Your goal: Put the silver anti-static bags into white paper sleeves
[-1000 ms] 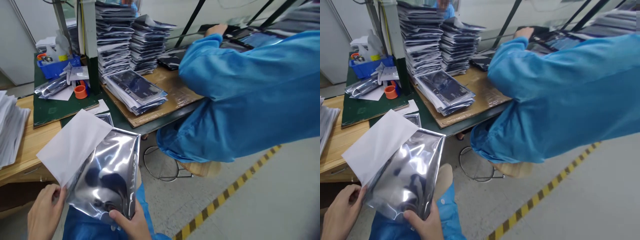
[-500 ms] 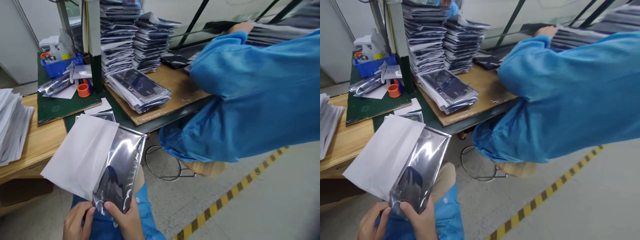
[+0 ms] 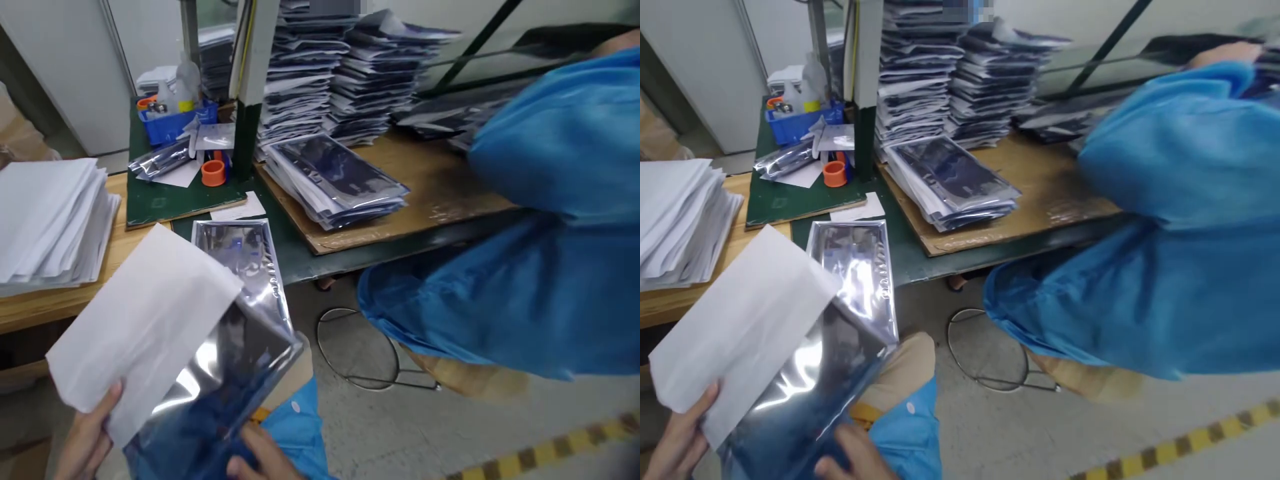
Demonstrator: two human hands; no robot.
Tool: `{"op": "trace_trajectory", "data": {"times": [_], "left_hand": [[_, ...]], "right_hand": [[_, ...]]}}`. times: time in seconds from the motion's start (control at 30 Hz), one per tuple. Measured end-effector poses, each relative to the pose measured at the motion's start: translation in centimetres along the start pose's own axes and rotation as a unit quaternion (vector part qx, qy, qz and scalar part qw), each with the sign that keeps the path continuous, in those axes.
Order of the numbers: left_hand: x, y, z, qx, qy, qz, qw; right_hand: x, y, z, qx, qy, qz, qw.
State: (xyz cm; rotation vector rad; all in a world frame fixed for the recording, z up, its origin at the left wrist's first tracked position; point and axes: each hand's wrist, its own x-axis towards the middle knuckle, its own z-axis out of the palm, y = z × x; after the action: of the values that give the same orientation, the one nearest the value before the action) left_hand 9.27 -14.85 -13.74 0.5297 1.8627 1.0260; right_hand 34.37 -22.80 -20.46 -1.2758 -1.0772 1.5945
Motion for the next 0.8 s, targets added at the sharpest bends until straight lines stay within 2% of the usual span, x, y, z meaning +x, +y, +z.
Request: {"op": "trace_trajectory", "data": {"times": [0.03, 0.1, 0.2, 0.33, 0.43, 0.5, 0.63, 0.8], "left_hand": [[0.5, -0.4, -1.7, 0.012, -0.002, -0.002, 1.0], [1.6, -1.3, -4.4, 0.038, -0.019, -0.01, 0.999], [3.0, -2.8, -6.0, 0.092, -0.072, -0.017, 0.993], [5.1, -4.3, -4.7, 0.136, -0.174, -0.037, 0.975], [6.6, -5.4, -3.3, 0.106, -0.241, -0.059, 0.963], [7.3, -6.5, -2.3, 0.089, -0.244, -0.047, 0.964], [7.5, -9.0, -0.4, 0.077, -0.214, 0.002, 0.974], [7.3, -11.5, 0.5, 0.051, -0.231, -0.025, 0.971]], "right_hand": [[0.5, 0.1, -1.0, 0.003, 0.039, 0.01, 0.999], [1.8, 0.3, -2.6, 0.087, 0.13, 0.037, 0.987], [3.8, 0.4, -3.5, 0.244, 0.158, 0.051, 0.956], [5.4, 0.8, -2.4, 0.267, 0.162, 0.048, 0.949], [5.7, 1.5, -1.7, 0.239, 0.208, 0.039, 0.948], [5.7, 2.3, -1.4, 0.223, 0.254, 0.031, 0.941], [5.3, 4.2, -1.1, 0.228, 0.337, 0.031, 0.913], [4.3, 6.3, -1.0, 0.239, 0.379, 0.043, 0.893]]}}
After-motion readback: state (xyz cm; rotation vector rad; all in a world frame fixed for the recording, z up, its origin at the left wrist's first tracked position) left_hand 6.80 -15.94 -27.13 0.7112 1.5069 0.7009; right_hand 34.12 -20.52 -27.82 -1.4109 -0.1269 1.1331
